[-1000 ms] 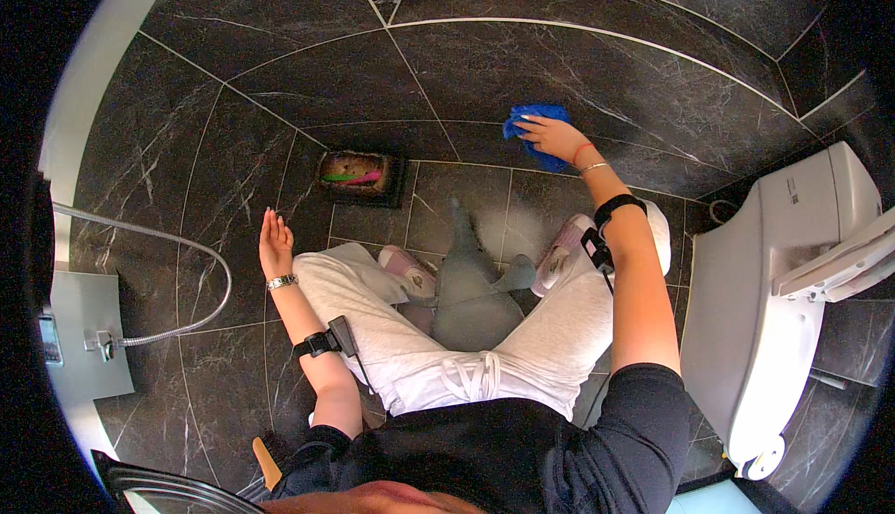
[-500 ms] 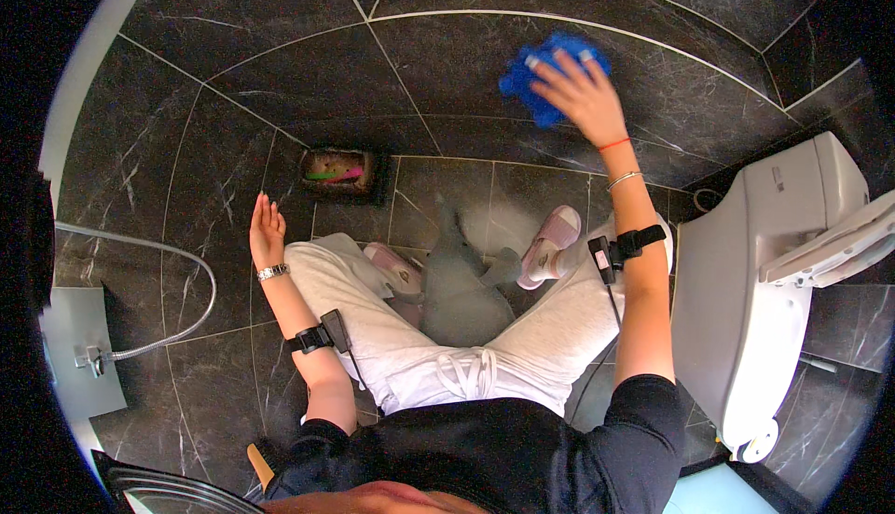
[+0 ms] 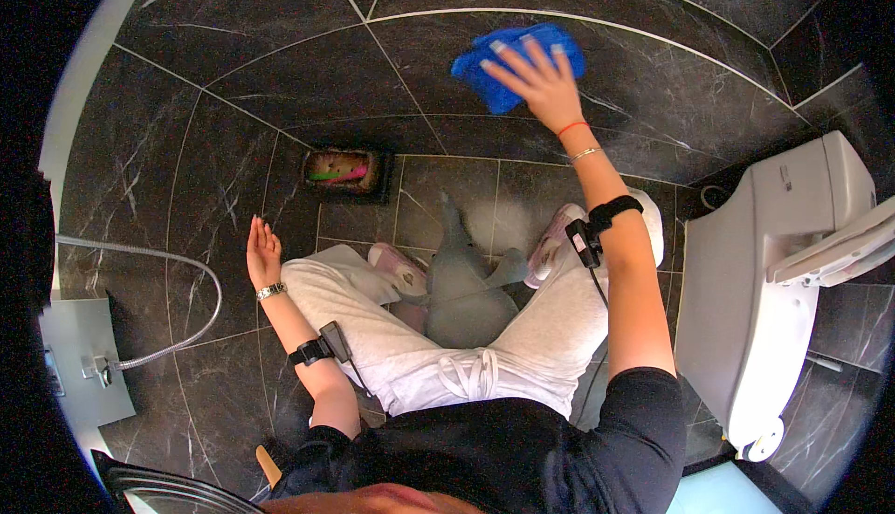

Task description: Use a blue cloth to wipe down the walls of a shower.

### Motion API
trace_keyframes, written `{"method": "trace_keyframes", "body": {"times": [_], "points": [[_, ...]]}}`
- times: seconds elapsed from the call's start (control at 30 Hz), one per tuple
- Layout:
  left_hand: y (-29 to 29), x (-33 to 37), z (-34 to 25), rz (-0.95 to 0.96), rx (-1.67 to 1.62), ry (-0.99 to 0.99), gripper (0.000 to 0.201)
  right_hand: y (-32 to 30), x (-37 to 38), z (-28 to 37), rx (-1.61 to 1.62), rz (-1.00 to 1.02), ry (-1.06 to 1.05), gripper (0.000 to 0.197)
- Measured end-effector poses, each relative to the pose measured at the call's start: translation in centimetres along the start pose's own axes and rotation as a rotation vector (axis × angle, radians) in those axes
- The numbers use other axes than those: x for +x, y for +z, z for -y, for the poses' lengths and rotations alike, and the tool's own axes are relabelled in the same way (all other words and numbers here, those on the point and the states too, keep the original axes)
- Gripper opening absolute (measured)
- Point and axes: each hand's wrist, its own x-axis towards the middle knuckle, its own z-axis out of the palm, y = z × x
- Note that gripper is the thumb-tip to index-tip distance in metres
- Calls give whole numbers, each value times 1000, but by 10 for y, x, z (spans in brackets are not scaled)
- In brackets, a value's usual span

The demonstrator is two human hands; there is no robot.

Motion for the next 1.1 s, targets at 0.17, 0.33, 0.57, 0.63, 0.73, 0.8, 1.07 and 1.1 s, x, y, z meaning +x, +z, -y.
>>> {"method": "trace_keyframes", "body": {"times": [0.17, 0.33, 0.57, 0.63, 0.73, 0.8, 1.07, 1.1], "points": [[-3, 4, 3, 29, -32, 14, 32, 42, -34, 24, 71, 164, -468, 45], [14, 4, 11, 23, 17, 9, 32, 67, -90, 29, 137, 333, -493, 27], [32, 10, 15, 29, 80, -15, 33, 14, -66, -1, 159, 216, -369, 29], [36, 12, 16, 47, 87, -20, 34, -21, -41, -19, 73, 127, -234, 32], [40, 13, 16, 98, 109, -7, 35, -73, -17, -55, -54, -110, 184, 46], [50, 12, 16, 108, 146, -23, 35, -81, -26, -78, -143, -175, 501, 59], [48, 10, 21, 106, 144, -72, 34, -41, -32, -64, 185, -688, 1199, 73], [43, 11, 20, 109, 137, -58, 34, -24, -37, -52, 229, -698, 1314, 76]]}}
